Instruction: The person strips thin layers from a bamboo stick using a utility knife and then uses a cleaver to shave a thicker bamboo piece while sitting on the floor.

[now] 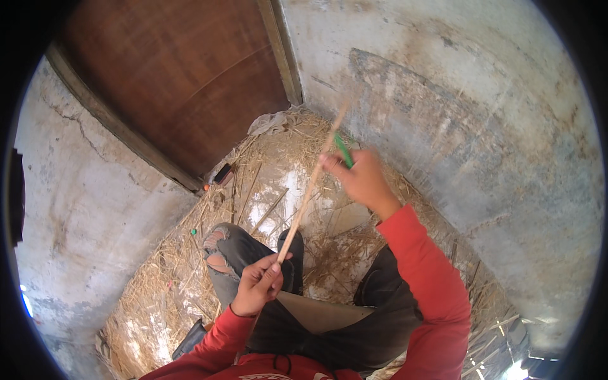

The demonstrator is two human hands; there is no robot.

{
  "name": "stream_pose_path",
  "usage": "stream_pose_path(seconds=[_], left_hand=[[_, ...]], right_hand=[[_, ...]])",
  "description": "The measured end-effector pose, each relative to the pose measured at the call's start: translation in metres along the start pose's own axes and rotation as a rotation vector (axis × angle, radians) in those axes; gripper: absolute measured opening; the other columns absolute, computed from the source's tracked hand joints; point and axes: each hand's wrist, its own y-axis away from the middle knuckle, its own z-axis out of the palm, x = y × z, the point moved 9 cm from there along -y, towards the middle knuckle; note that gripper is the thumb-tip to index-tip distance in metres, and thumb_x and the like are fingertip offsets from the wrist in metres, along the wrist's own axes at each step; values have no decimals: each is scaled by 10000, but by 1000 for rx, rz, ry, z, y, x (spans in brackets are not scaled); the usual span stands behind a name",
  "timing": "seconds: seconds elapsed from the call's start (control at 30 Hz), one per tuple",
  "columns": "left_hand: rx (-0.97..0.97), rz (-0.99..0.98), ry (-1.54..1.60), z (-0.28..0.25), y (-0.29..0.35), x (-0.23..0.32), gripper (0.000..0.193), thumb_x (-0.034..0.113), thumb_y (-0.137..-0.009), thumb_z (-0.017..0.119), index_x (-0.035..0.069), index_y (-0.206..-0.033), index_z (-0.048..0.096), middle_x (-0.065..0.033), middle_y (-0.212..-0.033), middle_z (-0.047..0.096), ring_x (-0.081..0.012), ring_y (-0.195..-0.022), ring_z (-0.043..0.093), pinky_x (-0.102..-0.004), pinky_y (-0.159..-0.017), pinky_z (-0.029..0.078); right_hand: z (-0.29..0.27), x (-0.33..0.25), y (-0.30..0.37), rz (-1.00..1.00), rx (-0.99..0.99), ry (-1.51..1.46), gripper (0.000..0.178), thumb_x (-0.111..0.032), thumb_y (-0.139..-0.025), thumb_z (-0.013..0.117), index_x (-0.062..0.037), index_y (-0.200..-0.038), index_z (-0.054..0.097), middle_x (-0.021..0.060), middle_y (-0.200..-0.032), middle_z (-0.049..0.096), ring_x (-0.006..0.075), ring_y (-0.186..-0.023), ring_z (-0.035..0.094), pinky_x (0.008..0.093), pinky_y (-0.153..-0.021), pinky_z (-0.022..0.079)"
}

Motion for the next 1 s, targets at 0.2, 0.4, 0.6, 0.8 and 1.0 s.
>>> stream_pose_path(seconds=[0.2, 0.4, 0.6, 0.8, 1.0], left_hand=[[127, 33, 108, -18, -21, 25, 389, 227, -1106, 417, -40, -1370, 517, 72, -604, 270, -35, -457, 263, -222, -423, 225], [168, 32, 127, -24, -30, 31, 331, 226, -1096, 433, -8, -1305, 541, 58, -637, 313, -37, -435, 268, -219, -392, 199], [189, -55, 105, -27, -19, 16, 353, 220, -1094, 451, -26, -1334, 533, 53, -626, 330, -41, -434, 291, -228, -394, 215], [157, -128, 99, -23, 1, 0, 384, 221, -1096, 449, -55, -1352, 519, 46, -614, 338, -47, -431, 306, -232, -402, 238], [23, -273, 82, -12, 60, -16, 387, 223, -1098, 444, -53, -1356, 526, 48, -607, 346, -53, -441, 332, -235, -414, 259]], right_hand=[[72, -35, 55, -238, -213, 501, 217, -234, -757, 697, -19, -731, 687, 195, -613, 612, 363, -579, 637, 470, -587, 519], [110, -28, 76, -98, -371, 627, 196, -192, -732, 680, -4, -775, 708, 231, -780, 699, 417, -731, 700, 487, -684, 573], [103, -11, 54, 39, -330, 694, 170, -154, -749, 675, -2, -805, 725, 234, -841, 716, 410, -804, 718, 487, -717, 580], [71, 25, 21, 132, -200, 760, 183, -172, -755, 684, -4, -814, 729, 232, -880, 720, 411, -842, 716, 498, -736, 579], [-51, 102, -33, 242, 168, 859, 252, -209, -784, 687, 21, -883, 712, 242, -923, 717, 416, -865, 710, 488, -749, 574]])
